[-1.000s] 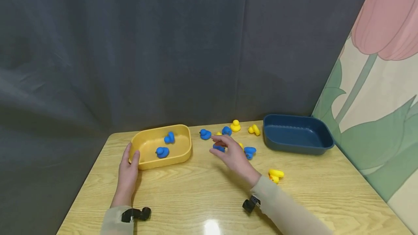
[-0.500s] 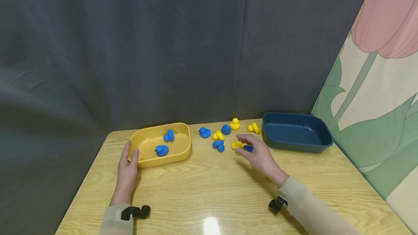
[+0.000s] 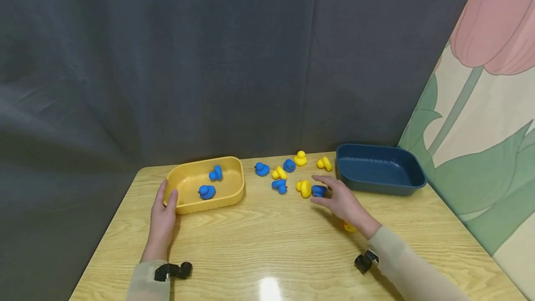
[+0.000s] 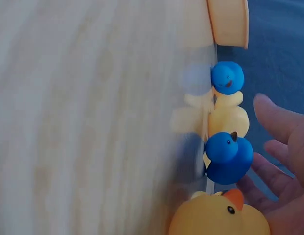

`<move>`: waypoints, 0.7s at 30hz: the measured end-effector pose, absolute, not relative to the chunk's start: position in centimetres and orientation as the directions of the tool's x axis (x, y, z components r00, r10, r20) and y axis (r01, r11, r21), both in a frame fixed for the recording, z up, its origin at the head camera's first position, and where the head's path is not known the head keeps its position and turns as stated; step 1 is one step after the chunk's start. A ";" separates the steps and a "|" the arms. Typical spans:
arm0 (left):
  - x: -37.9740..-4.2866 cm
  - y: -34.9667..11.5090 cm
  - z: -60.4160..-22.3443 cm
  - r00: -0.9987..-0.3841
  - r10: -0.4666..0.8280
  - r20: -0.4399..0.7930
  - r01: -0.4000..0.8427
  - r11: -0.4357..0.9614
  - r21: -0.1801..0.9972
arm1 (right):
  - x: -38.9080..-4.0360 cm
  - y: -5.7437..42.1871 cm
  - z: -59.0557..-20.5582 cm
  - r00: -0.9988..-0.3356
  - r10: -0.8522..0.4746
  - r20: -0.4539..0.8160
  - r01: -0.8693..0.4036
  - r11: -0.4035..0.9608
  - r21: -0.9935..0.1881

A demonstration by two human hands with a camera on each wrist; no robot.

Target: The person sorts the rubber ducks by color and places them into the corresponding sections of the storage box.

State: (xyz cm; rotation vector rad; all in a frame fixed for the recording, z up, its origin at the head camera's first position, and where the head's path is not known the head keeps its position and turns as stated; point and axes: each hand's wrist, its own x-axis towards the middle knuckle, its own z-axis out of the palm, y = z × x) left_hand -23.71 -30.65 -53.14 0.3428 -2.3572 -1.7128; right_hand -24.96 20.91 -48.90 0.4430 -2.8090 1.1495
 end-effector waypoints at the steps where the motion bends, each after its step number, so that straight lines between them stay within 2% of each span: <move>1: -23.7 -30.7 -53.1 -0.952 -0.306 0.031 -0.065 0.300 0.952 | -25.0 21.0 -48.9 -0.956 -0.243 0.167 -0.290 0.677 -0.676; 21: -23.7 -30.6 -53.1 -0.951 -0.309 0.014 -0.082 0.294 0.952 | -26.8 22.0 -49.4 -0.970 -0.230 0.080 -0.221 0.694 -0.685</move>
